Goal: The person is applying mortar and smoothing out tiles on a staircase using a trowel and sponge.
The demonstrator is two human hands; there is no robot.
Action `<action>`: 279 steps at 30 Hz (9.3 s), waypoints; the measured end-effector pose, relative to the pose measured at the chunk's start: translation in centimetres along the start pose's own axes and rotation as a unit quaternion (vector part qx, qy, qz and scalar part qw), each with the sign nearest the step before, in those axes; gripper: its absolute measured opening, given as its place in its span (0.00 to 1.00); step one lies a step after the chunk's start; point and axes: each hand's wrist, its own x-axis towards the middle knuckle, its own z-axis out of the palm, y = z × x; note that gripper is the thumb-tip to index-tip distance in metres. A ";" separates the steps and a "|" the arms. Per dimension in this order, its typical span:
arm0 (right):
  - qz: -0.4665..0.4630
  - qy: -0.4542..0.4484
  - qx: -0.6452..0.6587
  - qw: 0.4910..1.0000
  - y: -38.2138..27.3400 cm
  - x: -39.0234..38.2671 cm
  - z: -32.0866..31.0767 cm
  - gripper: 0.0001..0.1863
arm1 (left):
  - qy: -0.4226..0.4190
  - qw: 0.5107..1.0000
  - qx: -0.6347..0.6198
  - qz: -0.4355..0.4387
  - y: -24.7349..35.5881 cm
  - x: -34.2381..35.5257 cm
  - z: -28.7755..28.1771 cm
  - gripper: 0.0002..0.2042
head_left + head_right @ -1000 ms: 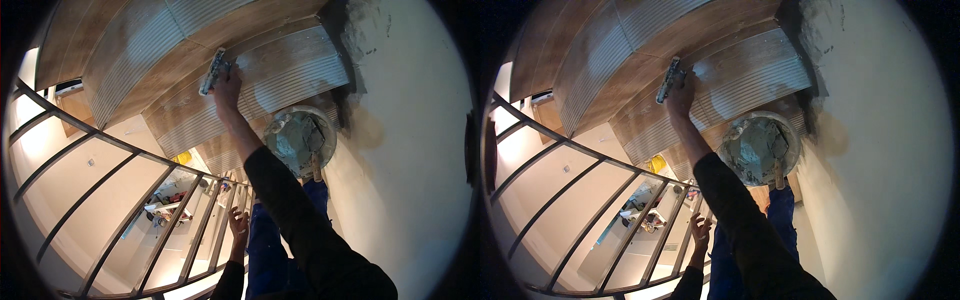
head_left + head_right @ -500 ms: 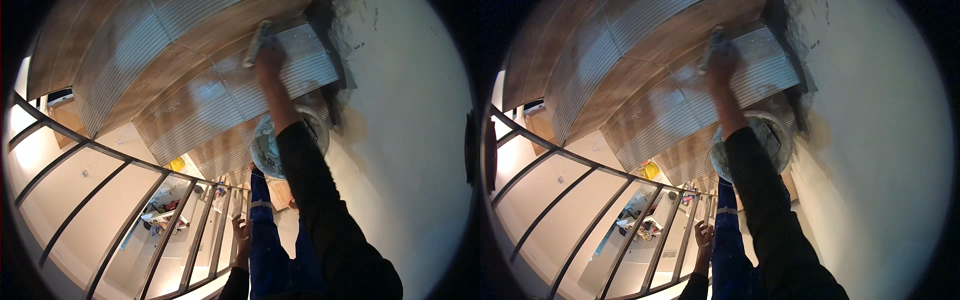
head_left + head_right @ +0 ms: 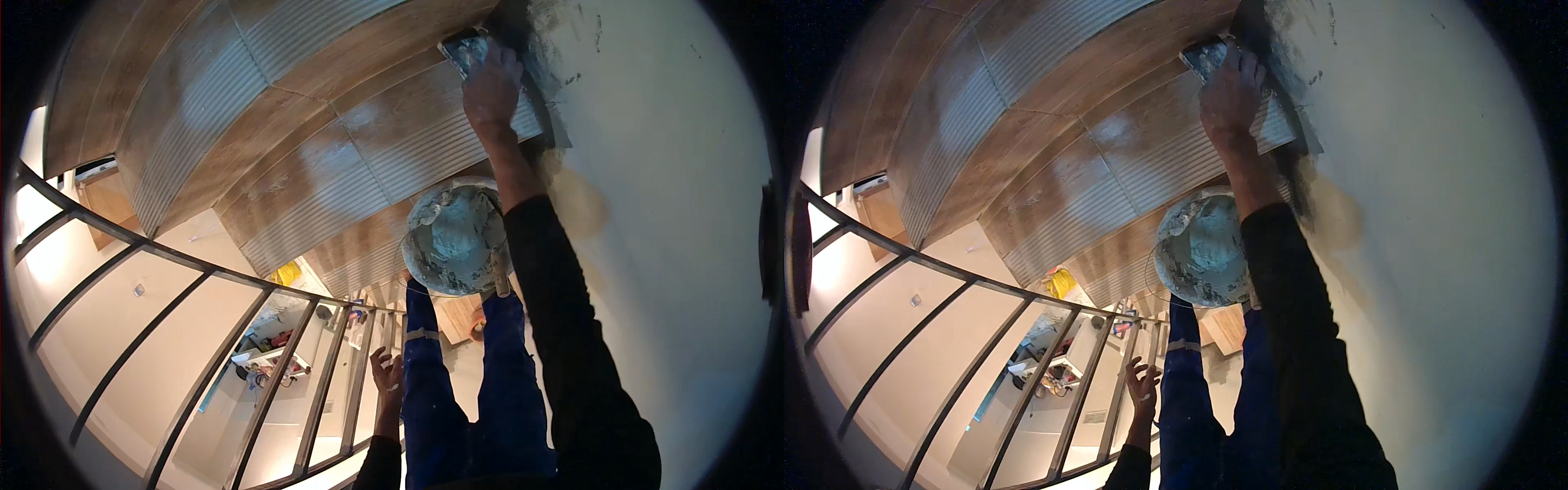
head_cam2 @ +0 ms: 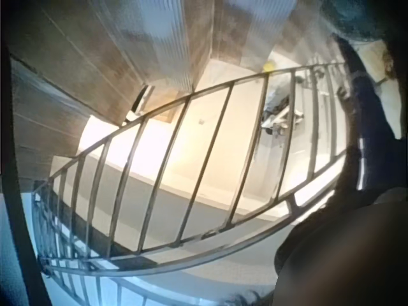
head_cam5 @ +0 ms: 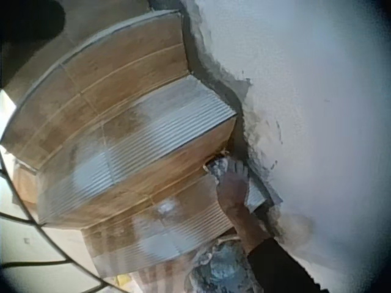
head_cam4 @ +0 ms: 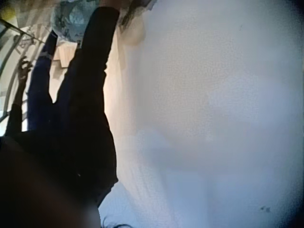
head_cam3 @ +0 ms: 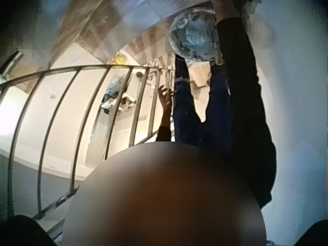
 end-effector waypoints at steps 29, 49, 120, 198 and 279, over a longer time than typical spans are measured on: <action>0.258 0.010 0.236 0.937 -5.6 -3.8 9.4 0.20 | 0.006 0.999 0.004 -0.039 -0.1 2.0 -5.0 0.30; 0.365 0.091 0.345 0.860 -2.6 0.3 8.7 0.25 | -0.022 0.999 -0.036 -0.027 2.4 1.3 -1.1 0.30; 0.376 -0.050 0.405 0.832 -6.5 -3.4 6.2 0.27 | 0.288 0.565 0.322 0.703 62.3 17.4 2.6 0.20; 0.304 -0.082 0.571 0.758 -4.4 -3.8 -1.4 0.22 | 0.188 0.525 0.376 0.740 61.8 19.4 -5.7 0.19; 0.153 0.142 0.506 0.837 -6.9 5.5 -7.4 0.24 | 0.174 0.557 0.337 0.739 61.8 18.7 -4.8 0.20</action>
